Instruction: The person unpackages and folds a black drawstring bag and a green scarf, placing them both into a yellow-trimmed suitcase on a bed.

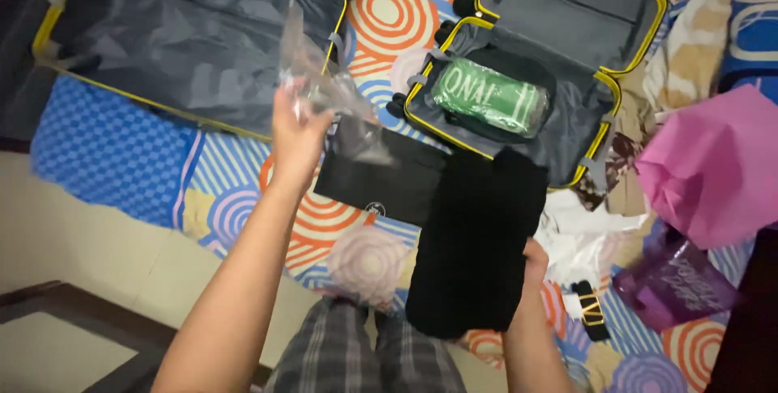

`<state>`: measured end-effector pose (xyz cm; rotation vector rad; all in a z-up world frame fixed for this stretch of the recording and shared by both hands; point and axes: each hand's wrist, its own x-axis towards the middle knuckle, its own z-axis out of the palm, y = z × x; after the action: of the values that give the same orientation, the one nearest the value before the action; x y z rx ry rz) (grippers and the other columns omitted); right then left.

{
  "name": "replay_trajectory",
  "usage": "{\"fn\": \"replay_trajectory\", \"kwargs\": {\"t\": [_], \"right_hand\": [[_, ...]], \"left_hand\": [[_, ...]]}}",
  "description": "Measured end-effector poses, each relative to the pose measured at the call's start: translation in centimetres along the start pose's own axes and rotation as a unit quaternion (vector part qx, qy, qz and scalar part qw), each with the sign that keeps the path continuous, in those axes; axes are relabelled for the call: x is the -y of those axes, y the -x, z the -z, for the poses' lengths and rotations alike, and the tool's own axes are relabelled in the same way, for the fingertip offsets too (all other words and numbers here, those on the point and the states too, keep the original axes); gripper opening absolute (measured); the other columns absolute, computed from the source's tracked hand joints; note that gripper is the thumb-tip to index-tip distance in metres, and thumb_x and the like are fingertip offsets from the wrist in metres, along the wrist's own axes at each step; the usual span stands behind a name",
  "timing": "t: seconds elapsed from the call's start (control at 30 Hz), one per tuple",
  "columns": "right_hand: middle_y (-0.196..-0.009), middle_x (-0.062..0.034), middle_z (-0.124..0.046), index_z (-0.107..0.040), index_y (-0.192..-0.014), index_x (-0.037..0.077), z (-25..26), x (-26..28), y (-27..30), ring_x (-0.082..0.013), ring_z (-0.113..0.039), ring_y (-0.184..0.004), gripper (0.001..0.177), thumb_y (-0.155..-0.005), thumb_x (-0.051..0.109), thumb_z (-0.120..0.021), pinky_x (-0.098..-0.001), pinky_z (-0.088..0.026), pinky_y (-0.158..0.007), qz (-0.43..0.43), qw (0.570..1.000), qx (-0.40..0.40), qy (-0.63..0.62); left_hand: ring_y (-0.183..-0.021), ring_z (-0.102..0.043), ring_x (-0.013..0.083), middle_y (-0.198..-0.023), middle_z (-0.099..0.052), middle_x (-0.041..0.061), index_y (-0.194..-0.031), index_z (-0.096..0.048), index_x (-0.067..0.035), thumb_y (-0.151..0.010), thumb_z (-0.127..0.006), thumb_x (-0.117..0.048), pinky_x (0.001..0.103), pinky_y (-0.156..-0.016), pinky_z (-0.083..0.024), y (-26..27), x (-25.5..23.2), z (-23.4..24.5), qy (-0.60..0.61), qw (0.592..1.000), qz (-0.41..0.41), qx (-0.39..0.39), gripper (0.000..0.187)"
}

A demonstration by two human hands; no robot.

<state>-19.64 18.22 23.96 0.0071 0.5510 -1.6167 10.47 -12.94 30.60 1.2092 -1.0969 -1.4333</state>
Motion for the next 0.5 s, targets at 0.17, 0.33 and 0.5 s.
{"fn": "replay_trajectory", "kwargs": {"t": [0.17, 0.33, 0.5], "right_hand": [[-0.096, -0.0178, -0.074, -0.071, -0.109, -0.003, -9.6, 1.3, -1.1, -0.033, -0.072, -0.081, 0.042, -0.081, 0.025, -0.059, -0.0441, -0.061, -0.075, -0.03, 0.998, 0.033, 0.053], [-0.104, -0.0204, -0.075, -0.071, -0.114, -0.007, -10.1, 3.0, -3.3, -0.0353, -0.072, -0.089, 0.043, -0.085, 0.022, -0.056, -0.0453, -0.06, -0.082, -0.029, 0.994, 0.081, 0.063], [-0.105, -0.022, -0.075, -0.07, -0.111, -0.009, -11.5, 3.3, -3.7, -0.0363, -0.073, -0.091, 0.041, -0.088, 0.021, -0.055, -0.046, -0.059, -0.086, -0.067, 0.985, 0.142, 0.077]], "left_hand": [[-0.1, -0.062, 0.0162, -0.117, -0.063, 0.009, -0.13, -0.051, -0.002, -0.088, -0.085, -0.005, 0.03, -0.084, -0.056, -1.1, -6.1, -4.5, -0.048, 0.979, -0.195, -0.02, 0.054], [-0.099, -0.072, 0.025, -0.108, -0.073, 0.017, -0.112, -0.055, 0.0, -0.082, -0.093, -0.025, 0.036, -0.083, -0.056, 0.0, -9.6, -8.3, -0.145, 0.973, -0.177, -0.033, 0.055], [-0.094, -0.078, 0.0298, -0.104, -0.079, 0.019, -0.108, -0.062, -0.003, -0.079, -0.089, -0.038, 0.039, -0.082, -0.057, 1.6, -10.5, -11.0, -0.19, 0.966, -0.168, -0.051, 0.053]]}}
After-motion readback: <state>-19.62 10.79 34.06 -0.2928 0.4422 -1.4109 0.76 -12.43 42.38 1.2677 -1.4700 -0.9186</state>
